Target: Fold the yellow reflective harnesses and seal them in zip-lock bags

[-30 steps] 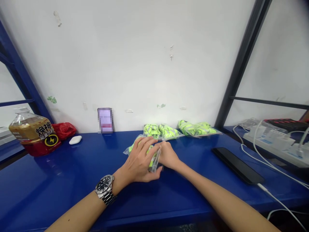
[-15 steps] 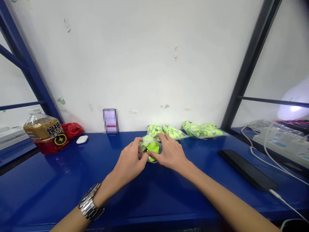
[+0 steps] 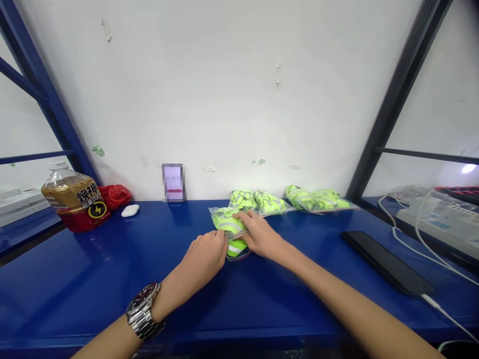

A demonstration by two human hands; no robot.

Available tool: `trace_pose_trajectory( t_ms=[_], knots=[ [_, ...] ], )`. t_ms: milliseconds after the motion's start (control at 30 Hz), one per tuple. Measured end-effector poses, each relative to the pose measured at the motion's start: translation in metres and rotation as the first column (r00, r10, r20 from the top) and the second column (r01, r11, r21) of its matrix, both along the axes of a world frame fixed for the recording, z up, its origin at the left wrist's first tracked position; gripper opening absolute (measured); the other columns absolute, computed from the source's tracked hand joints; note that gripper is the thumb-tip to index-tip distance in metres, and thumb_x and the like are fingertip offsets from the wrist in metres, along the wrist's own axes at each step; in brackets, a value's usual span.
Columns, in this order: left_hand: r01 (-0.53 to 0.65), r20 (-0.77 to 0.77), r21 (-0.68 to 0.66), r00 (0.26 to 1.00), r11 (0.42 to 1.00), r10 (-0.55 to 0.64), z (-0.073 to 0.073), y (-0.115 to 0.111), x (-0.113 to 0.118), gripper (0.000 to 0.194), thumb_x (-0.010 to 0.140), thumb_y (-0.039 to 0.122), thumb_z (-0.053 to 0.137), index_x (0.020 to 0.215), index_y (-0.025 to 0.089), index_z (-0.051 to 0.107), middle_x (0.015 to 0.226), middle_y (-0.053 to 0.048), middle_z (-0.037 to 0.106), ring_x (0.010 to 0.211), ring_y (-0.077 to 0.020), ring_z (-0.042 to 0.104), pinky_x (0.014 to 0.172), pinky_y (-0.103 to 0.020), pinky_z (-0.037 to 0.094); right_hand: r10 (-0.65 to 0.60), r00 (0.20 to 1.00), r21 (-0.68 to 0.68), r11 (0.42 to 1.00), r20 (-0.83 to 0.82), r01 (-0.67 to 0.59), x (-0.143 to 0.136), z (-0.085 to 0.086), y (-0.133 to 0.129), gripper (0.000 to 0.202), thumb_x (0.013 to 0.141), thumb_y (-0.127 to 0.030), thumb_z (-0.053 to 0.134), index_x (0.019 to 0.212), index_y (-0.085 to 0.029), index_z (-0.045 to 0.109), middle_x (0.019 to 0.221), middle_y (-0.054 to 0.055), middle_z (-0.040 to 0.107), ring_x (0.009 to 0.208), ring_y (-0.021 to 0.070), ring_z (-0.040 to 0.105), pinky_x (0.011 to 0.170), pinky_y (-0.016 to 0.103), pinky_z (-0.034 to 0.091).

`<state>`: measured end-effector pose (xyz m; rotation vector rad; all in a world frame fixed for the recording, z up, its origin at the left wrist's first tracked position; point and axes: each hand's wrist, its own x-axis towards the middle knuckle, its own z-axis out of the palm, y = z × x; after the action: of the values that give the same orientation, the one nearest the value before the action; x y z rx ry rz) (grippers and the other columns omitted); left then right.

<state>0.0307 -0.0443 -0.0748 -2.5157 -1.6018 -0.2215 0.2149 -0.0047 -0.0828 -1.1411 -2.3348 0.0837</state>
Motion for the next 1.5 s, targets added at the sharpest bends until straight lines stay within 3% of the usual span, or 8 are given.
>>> trace_pose_trajectory(
  t_ms=[167, 333, 600, 767, 867, 1200, 1333, 1500],
  knots=[
    [0.11, -0.002, -0.006, 0.994, 0.994, -0.11, -0.002, 0.0, 0.004, 0.027, 0.098, 0.022, 0.026, 0.087, 0.015, 0.05, 0.083, -0.01, 0.063, 0.071, -0.0225, 0.063, 0.063, -0.032, 0.043, -0.194, 0.981, 0.055, 0.979, -0.027, 0.196, -0.01, -0.014, 0.009, 0.049, 0.065, 0.003, 0.044, 0.109, -0.018, 0.049, 0.087, 0.005, 0.057, 0.076, 0.0193, 0.052, 0.064, 0.026, 0.032],
    [0.265, 0.053, 0.006, 0.963, 0.964, -0.265, -0.012, 0.004, 0.007, 0.03, 0.099, 0.022, 0.023, 0.082, 0.018, 0.048, 0.078, -0.006, 0.06, 0.068, -0.0193, 0.058, 0.062, -0.031, 0.04, -0.342, 0.93, -0.003, 0.939, -0.133, 0.345, -0.016, -0.016, 0.015, 0.018, 0.068, -0.006, 0.051, 0.079, -0.02, 0.049, 0.06, -0.002, 0.046, 0.054, 0.0138, 0.038, 0.053, 0.025, 0.02],
    [0.309, 0.123, 0.01, 0.944, 0.951, -0.307, -0.018, 0.008, 0.003, 0.026, 0.099, 0.024, 0.026, 0.086, 0.018, 0.048, 0.081, -0.004, 0.059, 0.071, -0.0173, 0.057, 0.063, -0.029, 0.04, -0.276, 0.927, 0.005, 0.958, -0.255, 0.286, -0.008, -0.022, 0.023, 0.014, 0.068, -0.009, 0.05, 0.067, -0.02, 0.043, 0.055, -0.005, 0.038, 0.051, 0.0112, 0.034, 0.051, 0.024, 0.021],
    [0.255, 0.181, -0.064, 0.954, 0.965, -0.24, -0.002, 0.008, -0.014, 0.019, 0.094, 0.025, 0.035, 0.08, 0.019, 0.046, 0.075, -0.002, 0.057, 0.062, -0.0148, 0.052, 0.058, -0.027, 0.035, 0.082, 0.973, -0.013, 0.996, -0.218, -0.087, 0.018, -0.013, 0.02, 0.013, 0.072, -0.011, 0.054, 0.083, -0.018, 0.051, 0.069, -0.003, 0.052, 0.061, 0.0119, 0.047, 0.057, 0.022, 0.035],
    [0.249, 0.238, -0.101, 0.946, 0.963, -0.22, 0.007, 0.011, -0.025, 0.019, 0.093, 0.027, 0.037, 0.077, 0.02, 0.043, 0.067, 0.001, 0.054, 0.058, -0.0142, 0.05, 0.056, -0.026, 0.032, 0.158, 0.958, -0.148, 0.969, -0.239, -0.197, 0.027, -0.004, 0.008, 0.026, 0.081, -0.025, 0.059, 0.105, -0.018, 0.052, 0.092, 0.003, 0.061, 0.07, 0.0136, 0.058, 0.063, 0.025, 0.044],
    [0.209, 0.33, -0.055, 0.927, 0.976, -0.18, 0.023, 0.011, -0.011, 0.028, 0.098, 0.029, 0.028, 0.076, 0.02, 0.042, 0.065, 0.001, 0.052, 0.057, -0.015, 0.05, 0.056, -0.027, 0.029, -0.024, 1.0, -0.025, 0.999, -0.016, 0.024, -0.003, 0.007, -0.011, 0.097, 0.07, -0.061, 0.069, 0.146, -0.025, 0.021, 0.132, 0.019, 0.042, 0.111, 0.0332, 0.054, 0.083, 0.045, 0.048],
    [0.247, 0.333, -0.079, 0.92, 0.966, -0.208, 0.023, 0.012, -0.011, 0.029, 0.099, 0.028, 0.026, 0.076, 0.02, 0.041, 0.064, 0.001, 0.052, 0.057, -0.0146, 0.05, 0.057, -0.027, 0.031, -0.004, 0.99, 0.058, 0.998, 0.141, -0.004, -0.011, 0.008, -0.007, 0.07, 0.079, -0.052, 0.064, 0.135, -0.018, 0.038, 0.124, 0.019, 0.048, 0.099, 0.0297, 0.06, 0.076, 0.04, 0.05],
    [0.271, 0.27, -0.07, 0.931, 0.96, -0.244, 0.015, 0.01, -0.011, 0.028, 0.097, 0.026, 0.025, 0.074, 0.02, 0.04, 0.063, 0.001, 0.05, 0.055, -0.0142, 0.046, 0.055, -0.028, 0.03, -0.193, 0.939, 0.154, 0.976, 0.284, 0.154, -0.027, 0.002, -0.001, 0.046, 0.088, -0.049, 0.051, 0.116, -0.013, 0.05, 0.1, 0.017, 0.058, 0.076, 0.0274, 0.064, 0.061, 0.034, 0.049]
  ],
)
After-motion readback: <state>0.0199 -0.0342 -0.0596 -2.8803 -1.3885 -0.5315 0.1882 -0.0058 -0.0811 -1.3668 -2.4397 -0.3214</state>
